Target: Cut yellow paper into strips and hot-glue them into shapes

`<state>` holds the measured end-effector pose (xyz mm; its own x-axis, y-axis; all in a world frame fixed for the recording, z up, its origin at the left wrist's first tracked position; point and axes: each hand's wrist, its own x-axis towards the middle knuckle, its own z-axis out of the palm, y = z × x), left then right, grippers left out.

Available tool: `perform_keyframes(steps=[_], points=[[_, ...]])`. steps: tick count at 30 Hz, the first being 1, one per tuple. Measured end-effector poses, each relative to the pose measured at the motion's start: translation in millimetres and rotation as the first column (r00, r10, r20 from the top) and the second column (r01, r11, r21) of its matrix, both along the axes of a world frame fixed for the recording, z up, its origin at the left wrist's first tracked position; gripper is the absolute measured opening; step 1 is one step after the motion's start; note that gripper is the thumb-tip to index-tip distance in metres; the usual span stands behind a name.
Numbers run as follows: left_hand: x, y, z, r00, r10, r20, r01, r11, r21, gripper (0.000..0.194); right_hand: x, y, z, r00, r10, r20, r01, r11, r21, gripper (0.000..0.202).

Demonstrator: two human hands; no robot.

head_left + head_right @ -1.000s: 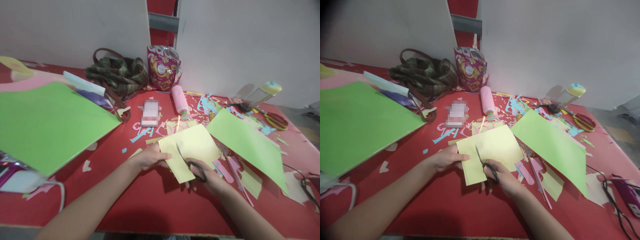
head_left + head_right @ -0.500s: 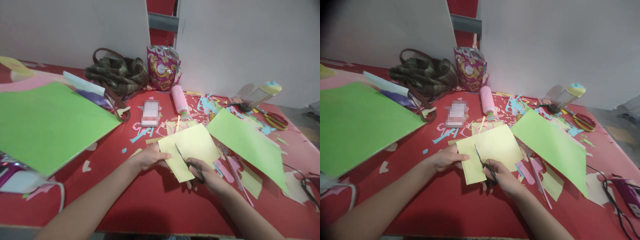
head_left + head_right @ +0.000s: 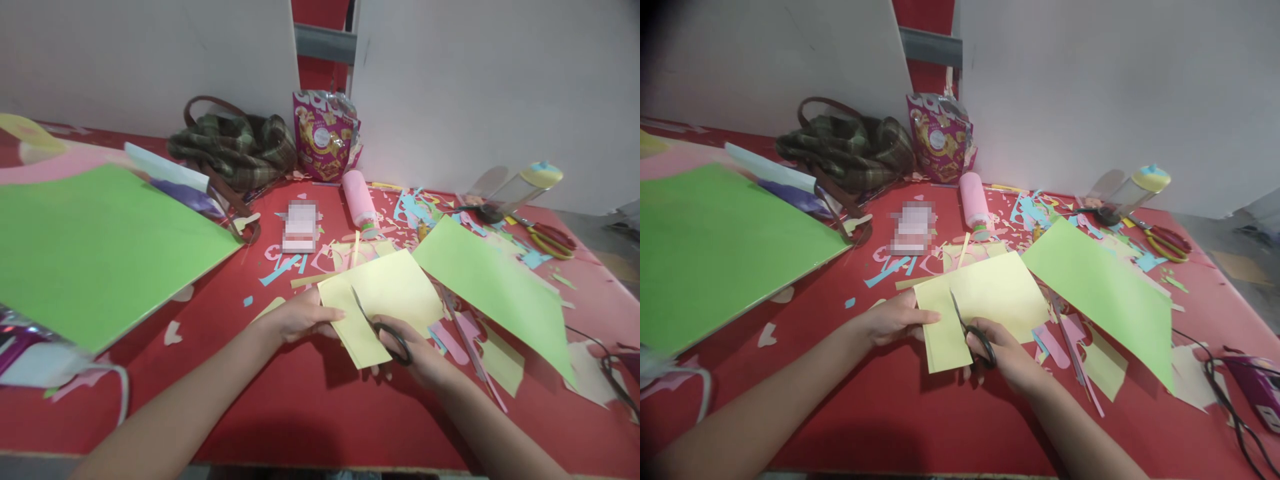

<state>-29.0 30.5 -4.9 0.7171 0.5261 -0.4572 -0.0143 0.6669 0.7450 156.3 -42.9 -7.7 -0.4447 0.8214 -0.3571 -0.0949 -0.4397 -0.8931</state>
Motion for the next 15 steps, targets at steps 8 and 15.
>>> perform_keyframes(steps=[8,15], points=[[0.3,0.2,-0.4,1.0,0.005,-0.024,-0.005,1.0,-0.01,0.047,0.3,-0.6,0.1,0.999,0.014,0.044,-0.013,1.0,-0.009,0.026],[0.8,0.0,-0.6,0.998,0.024,-0.057,-0.025,1.0,-0.012,0.046,-0.1,-0.5,0.2,0.998,-0.007,0.055,0.009,0.999,-0.044,0.027]])
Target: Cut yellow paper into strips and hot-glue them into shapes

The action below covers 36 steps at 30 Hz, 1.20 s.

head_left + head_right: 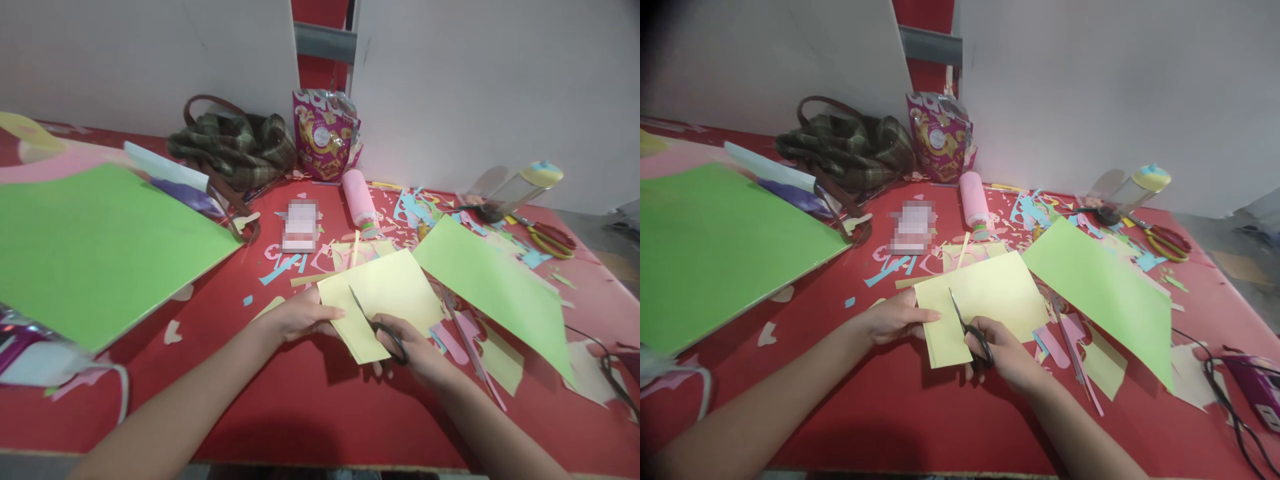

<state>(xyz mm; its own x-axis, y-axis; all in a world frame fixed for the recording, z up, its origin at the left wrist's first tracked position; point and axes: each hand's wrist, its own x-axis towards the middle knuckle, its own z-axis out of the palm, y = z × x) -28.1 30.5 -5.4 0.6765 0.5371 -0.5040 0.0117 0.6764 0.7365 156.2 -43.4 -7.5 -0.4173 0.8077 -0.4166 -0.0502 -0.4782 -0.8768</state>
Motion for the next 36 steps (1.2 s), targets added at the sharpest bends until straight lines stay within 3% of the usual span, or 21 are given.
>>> perform_keyframes(steps=[8,24,36], points=[[-0.4,-0.6,-2.1,0.998,-0.039,0.056,0.04,0.999,-0.007,0.043,0.9,0.4,-3.0,1.0,-0.007,-0.012,0.007,1.0,0.013,0.026],[-0.2,-0.3,-6.4,0.991,-0.005,0.131,0.015,0.997,-0.073,0.047,-0.4,0.4,-1.4,1.0,-0.005,0.015,0.005,1.0,0.002,0.03],[0.6,-1.5,-4.9,0.994,-0.035,0.107,0.044,0.996,-0.083,0.047,0.7,-0.1,-1.9,1.0,-0.02,0.018,0.02,1.0,0.014,0.024]])
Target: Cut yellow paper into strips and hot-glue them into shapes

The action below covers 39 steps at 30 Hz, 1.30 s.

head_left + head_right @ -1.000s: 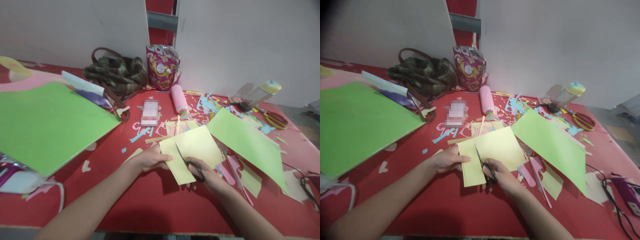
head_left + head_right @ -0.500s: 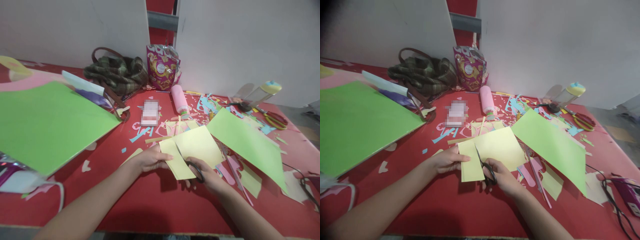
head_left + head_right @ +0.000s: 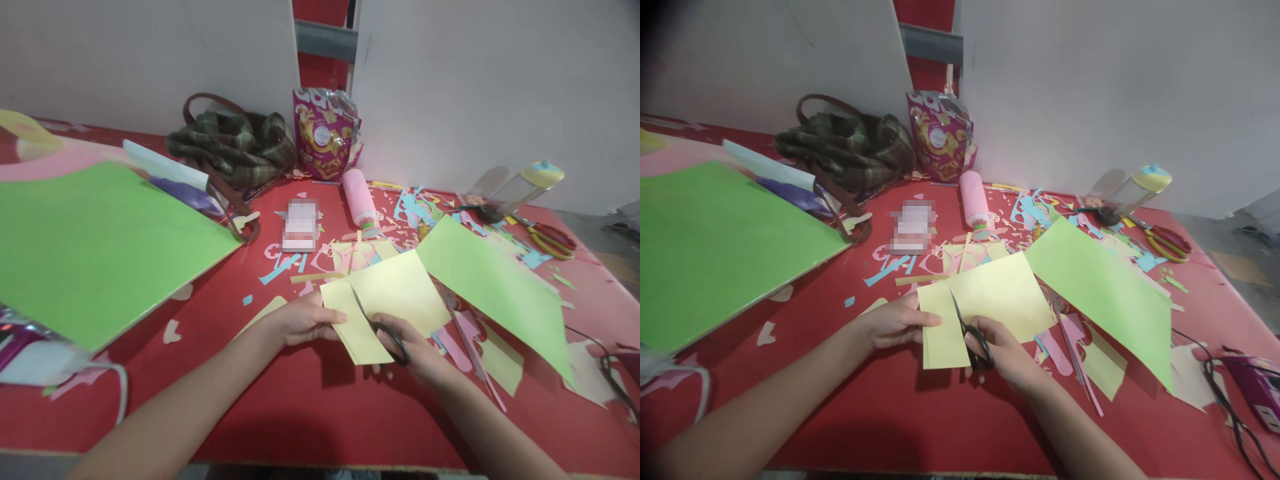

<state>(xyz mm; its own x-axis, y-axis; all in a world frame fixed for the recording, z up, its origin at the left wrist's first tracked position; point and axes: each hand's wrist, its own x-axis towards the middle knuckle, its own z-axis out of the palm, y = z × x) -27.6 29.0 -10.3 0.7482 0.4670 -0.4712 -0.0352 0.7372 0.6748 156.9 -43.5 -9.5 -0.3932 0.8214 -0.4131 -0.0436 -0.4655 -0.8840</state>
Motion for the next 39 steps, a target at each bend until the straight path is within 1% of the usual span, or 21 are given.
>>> perform_keyframes(steps=[8,15,21,23,26,31,33,36,39], points=[[0.1,-0.5,1.1,1.0,-0.008,-0.016,0.008,1.0,-0.001,0.047,0.2,0.2,0.8,1.0,0.018,0.014,-0.018,1.0,-0.005,0.025],[-0.3,-0.2,-2.8,1.0,-0.003,0.022,0.004,1.0,-0.006,0.042,-0.4,0.5,1.5,1.0,0.011,0.005,-0.011,1.0,-0.006,0.025],[1.1,-2.2,-0.6,1.0,-0.015,0.004,0.015,0.999,0.045,0.042,0.2,-0.9,-2.8,0.998,-0.026,-0.061,0.026,1.0,-0.011,0.025],[1.2,-2.4,1.2,1.0,-0.001,-0.001,0.001,0.997,0.074,0.042,0.7,-1.2,-2.7,0.997,-0.026,-0.071,0.026,1.0,-0.008,0.025],[0.0,0.3,2.5,0.999,0.04,-0.016,-0.038,0.993,0.109,0.044,4.0,-0.9,0.7,0.998,0.007,-0.063,-0.006,1.0,0.012,0.025],[-3.8,8.7,0.8,0.99,0.133,-0.045,-0.126,0.984,0.124,0.048,18.7,2.3,12.6,0.996,0.085,-0.038,-0.082,0.995,0.061,0.024],[-4.5,10.5,0.0,0.986,0.163,-0.045,-0.156,0.979,0.13,0.049,25.9,4.0,16.3,0.996,0.09,-0.003,-0.089,0.992,0.092,0.025],[-4.3,9.8,-0.2,0.983,0.178,-0.038,-0.17,0.973,0.156,0.047,31.7,5.4,18.5,0.999,0.011,-0.03,-0.005,0.982,0.187,0.026],[-3.3,6.8,0.5,0.989,0.136,-0.05,-0.124,0.974,0.191,0.046,27.5,4.7,18.4,0.991,-0.067,-0.112,0.092,0.967,0.236,0.03]])
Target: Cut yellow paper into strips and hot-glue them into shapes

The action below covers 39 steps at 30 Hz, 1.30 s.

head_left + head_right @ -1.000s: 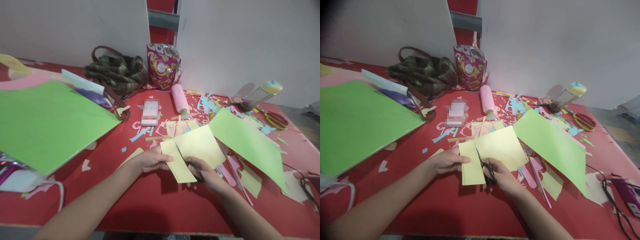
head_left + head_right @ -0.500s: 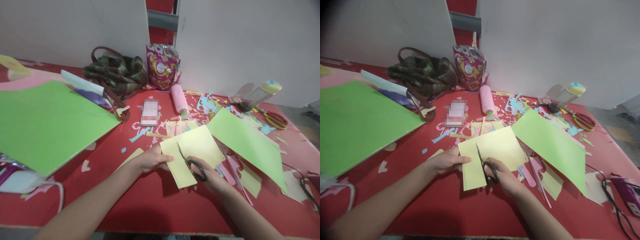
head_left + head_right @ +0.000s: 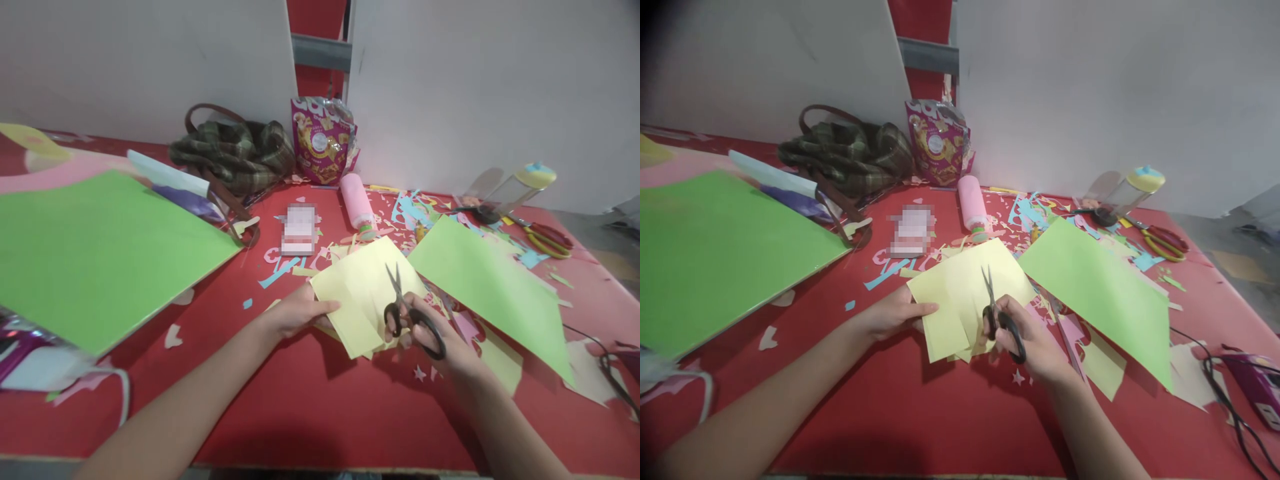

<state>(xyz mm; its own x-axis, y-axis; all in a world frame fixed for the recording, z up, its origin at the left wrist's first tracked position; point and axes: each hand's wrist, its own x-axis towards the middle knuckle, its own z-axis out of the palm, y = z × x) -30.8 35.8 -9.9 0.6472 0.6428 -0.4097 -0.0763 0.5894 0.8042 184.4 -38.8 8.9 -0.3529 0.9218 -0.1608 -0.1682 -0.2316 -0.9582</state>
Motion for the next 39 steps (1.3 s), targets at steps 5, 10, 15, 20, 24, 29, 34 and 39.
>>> perform_keyframes(steps=[5,10,15,20,24,29,34,39], points=[[2.8,-5.7,1.4,0.993,-0.085,-0.076,0.088,0.995,0.039,0.045,-18.2,-3.5,-4.6,0.998,-0.043,-0.043,0.045,0.998,0.039,0.032],[8.1,-13.5,2.2,0.977,-0.18,-0.117,0.186,0.982,0.039,0.041,-29.2,-6.6,-13.4,0.995,-0.098,0.013,0.097,0.992,0.081,0.027],[12.5,-20.0,3.7,0.963,-0.248,-0.104,0.253,0.967,0.038,0.035,-33.3,-7.6,-13.3,0.988,-0.128,0.087,0.118,0.987,0.106,0.022],[14.9,-21.8,9.2,0.957,-0.254,-0.142,0.263,0.963,0.05,0.03,-35.3,-8.5,-11.1,0.978,-0.163,0.132,0.149,0.982,0.112,0.018],[16.4,-22.8,11.0,0.957,-0.238,-0.166,0.257,0.961,0.099,0.021,-37.0,-8.7,-10.5,0.961,-0.205,0.184,0.184,0.975,0.127,0.014],[19.5,-24.8,9.2,0.966,-0.159,-0.204,0.206,0.949,0.239,0.021,-37.8,-7.4,-10.1,0.953,-0.237,0.186,0.215,0.968,0.132,0.015],[22.2,-26.5,6.4,0.959,0.03,-0.281,0.084,0.92,0.383,0.027,-39.9,-6.9,-9.5,0.951,-0.251,0.18,0.231,0.965,0.126,0.014],[20.6,-23.9,2.0,0.931,0.098,-0.351,0.072,0.895,0.441,0.027,-36.9,-6.1,-10.4,0.968,-0.206,0.141,0.193,0.976,0.101,0.015]])
